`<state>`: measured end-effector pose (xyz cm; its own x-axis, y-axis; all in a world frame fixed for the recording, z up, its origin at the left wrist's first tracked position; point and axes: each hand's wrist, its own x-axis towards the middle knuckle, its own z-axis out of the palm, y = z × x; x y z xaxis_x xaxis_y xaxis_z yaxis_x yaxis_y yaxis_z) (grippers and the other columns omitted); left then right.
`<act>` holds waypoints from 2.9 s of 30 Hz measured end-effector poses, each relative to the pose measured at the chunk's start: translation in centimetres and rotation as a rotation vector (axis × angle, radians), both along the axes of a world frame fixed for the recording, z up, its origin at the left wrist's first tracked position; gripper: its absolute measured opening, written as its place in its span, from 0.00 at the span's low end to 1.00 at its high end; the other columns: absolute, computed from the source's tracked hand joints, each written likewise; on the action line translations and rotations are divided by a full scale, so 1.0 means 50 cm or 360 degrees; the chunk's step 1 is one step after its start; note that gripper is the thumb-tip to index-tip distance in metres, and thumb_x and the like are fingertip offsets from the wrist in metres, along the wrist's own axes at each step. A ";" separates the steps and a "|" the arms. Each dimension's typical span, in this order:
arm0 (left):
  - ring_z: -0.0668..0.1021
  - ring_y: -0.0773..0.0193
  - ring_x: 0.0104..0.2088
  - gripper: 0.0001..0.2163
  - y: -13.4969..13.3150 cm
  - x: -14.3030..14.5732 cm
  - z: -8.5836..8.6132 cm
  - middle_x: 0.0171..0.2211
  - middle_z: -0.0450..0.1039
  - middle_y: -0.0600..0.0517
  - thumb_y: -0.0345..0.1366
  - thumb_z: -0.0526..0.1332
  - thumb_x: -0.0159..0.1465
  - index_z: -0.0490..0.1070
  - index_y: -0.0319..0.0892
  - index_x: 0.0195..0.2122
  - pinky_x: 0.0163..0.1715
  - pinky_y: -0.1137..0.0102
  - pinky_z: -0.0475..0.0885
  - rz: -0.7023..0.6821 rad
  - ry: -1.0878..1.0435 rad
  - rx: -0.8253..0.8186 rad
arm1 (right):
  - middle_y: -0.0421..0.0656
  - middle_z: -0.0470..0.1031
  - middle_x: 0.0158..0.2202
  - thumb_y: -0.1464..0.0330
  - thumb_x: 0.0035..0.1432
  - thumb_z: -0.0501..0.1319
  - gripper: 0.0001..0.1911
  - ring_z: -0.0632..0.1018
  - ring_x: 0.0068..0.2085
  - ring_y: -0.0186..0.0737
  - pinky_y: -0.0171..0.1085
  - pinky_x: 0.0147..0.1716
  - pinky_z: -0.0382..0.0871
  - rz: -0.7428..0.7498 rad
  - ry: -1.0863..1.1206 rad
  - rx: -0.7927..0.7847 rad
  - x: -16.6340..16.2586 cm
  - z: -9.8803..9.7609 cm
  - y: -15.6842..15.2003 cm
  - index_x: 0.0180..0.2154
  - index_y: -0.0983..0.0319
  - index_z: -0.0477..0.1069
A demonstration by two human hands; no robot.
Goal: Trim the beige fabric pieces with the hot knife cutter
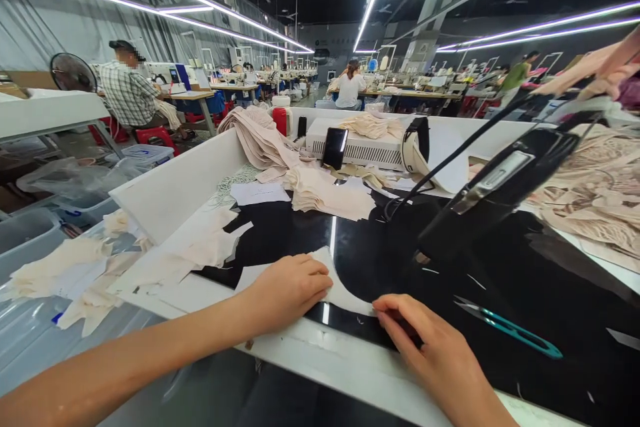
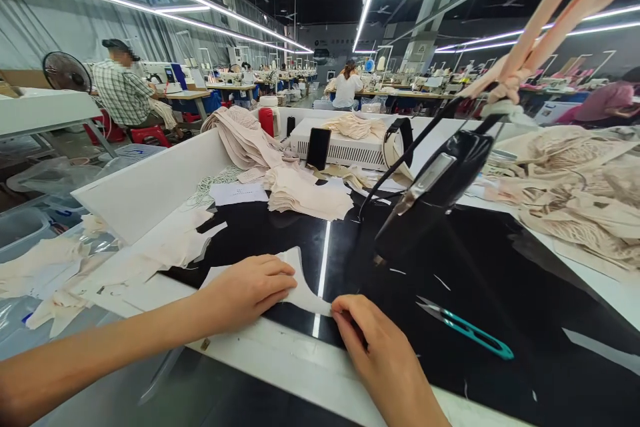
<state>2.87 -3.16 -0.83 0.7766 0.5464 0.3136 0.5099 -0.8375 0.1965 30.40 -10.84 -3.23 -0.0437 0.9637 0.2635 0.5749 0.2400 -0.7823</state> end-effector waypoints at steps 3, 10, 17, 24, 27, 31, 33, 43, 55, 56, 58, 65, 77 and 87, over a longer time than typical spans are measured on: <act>0.84 0.57 0.51 0.09 -0.006 -0.004 -0.003 0.52 0.83 0.45 0.32 0.59 0.80 0.81 0.41 0.51 0.54 0.62 0.79 -0.0045 -0.0050 0.0021 | 0.40 0.86 0.36 0.52 0.65 0.68 0.10 0.84 0.34 0.47 0.41 0.37 0.76 -0.0193 0.0024 -0.0018 0.017 0.008 -0.028 0.37 0.48 0.84; 0.85 0.57 0.52 0.10 -0.022 0.023 -0.002 0.54 0.84 0.45 0.33 0.59 0.80 0.81 0.40 0.51 0.58 0.63 0.79 -0.0217 -0.0126 0.0035 | 0.41 0.75 0.35 0.43 0.53 0.75 0.23 0.76 0.33 0.54 0.58 0.42 0.74 -0.1021 0.0508 0.0304 0.100 0.060 -0.011 0.47 0.42 0.78; 0.85 0.58 0.53 0.10 -0.019 0.055 -0.002 0.53 0.85 0.45 0.33 0.59 0.81 0.81 0.39 0.49 0.57 0.64 0.79 -0.0266 -0.0096 0.0105 | 0.46 0.79 0.58 0.47 0.47 0.83 0.40 0.80 0.59 0.63 0.62 0.57 0.74 -0.0487 0.0846 0.0686 0.146 0.140 0.108 0.60 0.40 0.73; 0.84 0.57 0.51 0.08 -0.004 0.093 -0.011 0.52 0.84 0.45 0.31 0.59 0.80 0.79 0.38 0.49 0.46 0.63 0.79 -0.0235 0.0005 0.0372 | 0.38 0.81 0.40 0.55 0.58 0.78 0.20 0.81 0.34 0.44 0.45 0.34 0.81 -0.0344 0.0934 0.0760 0.068 0.191 0.148 0.47 0.50 0.74; 0.83 0.56 0.50 0.08 -0.002 0.098 -0.018 0.51 0.83 0.44 0.34 0.60 0.81 0.78 0.38 0.49 0.43 0.63 0.78 -0.0195 0.0057 0.0448 | 0.37 0.81 0.37 0.58 0.59 0.77 0.20 0.81 0.31 0.42 0.43 0.30 0.81 -0.0231 0.0970 0.0810 0.030 0.181 0.161 0.46 0.52 0.71; 0.83 0.56 0.48 0.07 -0.005 0.098 -0.037 0.49 0.82 0.43 0.36 0.62 0.80 0.77 0.38 0.47 0.40 0.64 0.77 -0.0160 0.0058 0.0491 | 0.34 0.78 0.32 0.57 0.59 0.76 0.21 0.78 0.26 0.39 0.38 0.23 0.77 -0.0136 0.1131 0.0913 -0.027 0.172 0.181 0.45 0.53 0.69; 0.83 0.56 0.46 0.08 -0.008 0.099 -0.050 0.48 0.82 0.42 0.36 0.62 0.80 0.77 0.37 0.46 0.39 0.64 0.77 -0.0147 0.0020 0.0528 | 0.33 0.78 0.32 0.56 0.59 0.76 0.22 0.78 0.25 0.37 0.37 0.23 0.76 -0.0113 0.1199 0.0885 -0.052 0.170 0.191 0.45 0.53 0.68; 0.84 0.58 0.43 0.12 -0.019 0.108 -0.055 0.43 0.84 0.44 0.30 0.59 0.80 0.80 0.35 0.42 0.42 0.65 0.80 -0.0128 -0.0125 0.0768 | 0.32 0.76 0.31 0.53 0.59 0.76 0.23 0.77 0.24 0.37 0.36 0.23 0.74 -0.0071 0.1328 0.0787 -0.099 0.155 0.223 0.46 0.51 0.67; 0.85 0.59 0.44 0.14 -0.018 0.098 -0.056 0.44 0.86 0.45 0.33 0.56 0.82 0.81 0.34 0.46 0.44 0.66 0.82 -0.0104 -0.0196 0.0723 | 0.33 0.77 0.32 0.53 0.60 0.76 0.22 0.78 0.26 0.36 0.35 0.23 0.76 0.0066 0.1469 0.0777 -0.109 0.146 0.228 0.46 0.52 0.69; 0.85 0.60 0.44 0.14 -0.018 0.097 -0.054 0.44 0.86 0.45 0.33 0.57 0.82 0.81 0.34 0.46 0.46 0.67 0.82 -0.0107 -0.0183 0.0747 | 0.33 0.77 0.32 0.53 0.60 0.76 0.22 0.77 0.26 0.36 0.35 0.23 0.76 0.0070 0.1473 0.0783 -0.109 0.145 0.230 0.46 0.52 0.69; 0.85 0.61 0.45 0.14 -0.018 0.097 -0.049 0.44 0.86 0.45 0.33 0.57 0.83 0.82 0.34 0.46 0.50 0.67 0.81 -0.0106 -0.0194 0.0793 | 0.34 0.76 0.31 0.52 0.59 0.77 0.24 0.76 0.25 0.36 0.35 0.21 0.75 0.0058 0.1477 0.0796 -0.109 0.142 0.233 0.46 0.52 0.69; 0.86 0.63 0.42 0.17 -0.019 0.099 -0.035 0.41 0.87 0.49 0.29 0.53 0.83 0.83 0.34 0.44 0.48 0.69 0.81 -0.0077 -0.0280 0.0830 | 0.34 0.75 0.31 0.51 0.59 0.76 0.23 0.76 0.25 0.36 0.35 0.20 0.75 0.0059 0.1454 0.0849 -0.104 0.140 0.237 0.43 0.53 0.68; 0.86 0.63 0.41 0.17 -0.017 0.100 -0.032 0.40 0.87 0.49 0.25 0.54 0.81 0.83 0.34 0.41 0.46 0.69 0.82 -0.0091 -0.0256 0.0865 | 0.34 0.75 0.30 0.51 0.59 0.77 0.24 0.76 0.24 0.35 0.34 0.20 0.76 0.0034 0.1474 0.0827 -0.103 0.133 0.235 0.42 0.54 0.68; 0.86 0.62 0.42 0.17 -0.017 0.097 -0.035 0.42 0.86 0.47 0.28 0.53 0.83 0.82 0.35 0.45 0.42 0.68 0.82 -0.0094 -0.0249 0.0798 | 0.34 0.77 0.31 0.52 0.58 0.78 0.24 0.76 0.26 0.35 0.33 0.21 0.76 0.0088 0.1578 0.0820 -0.115 0.137 0.230 0.42 0.54 0.69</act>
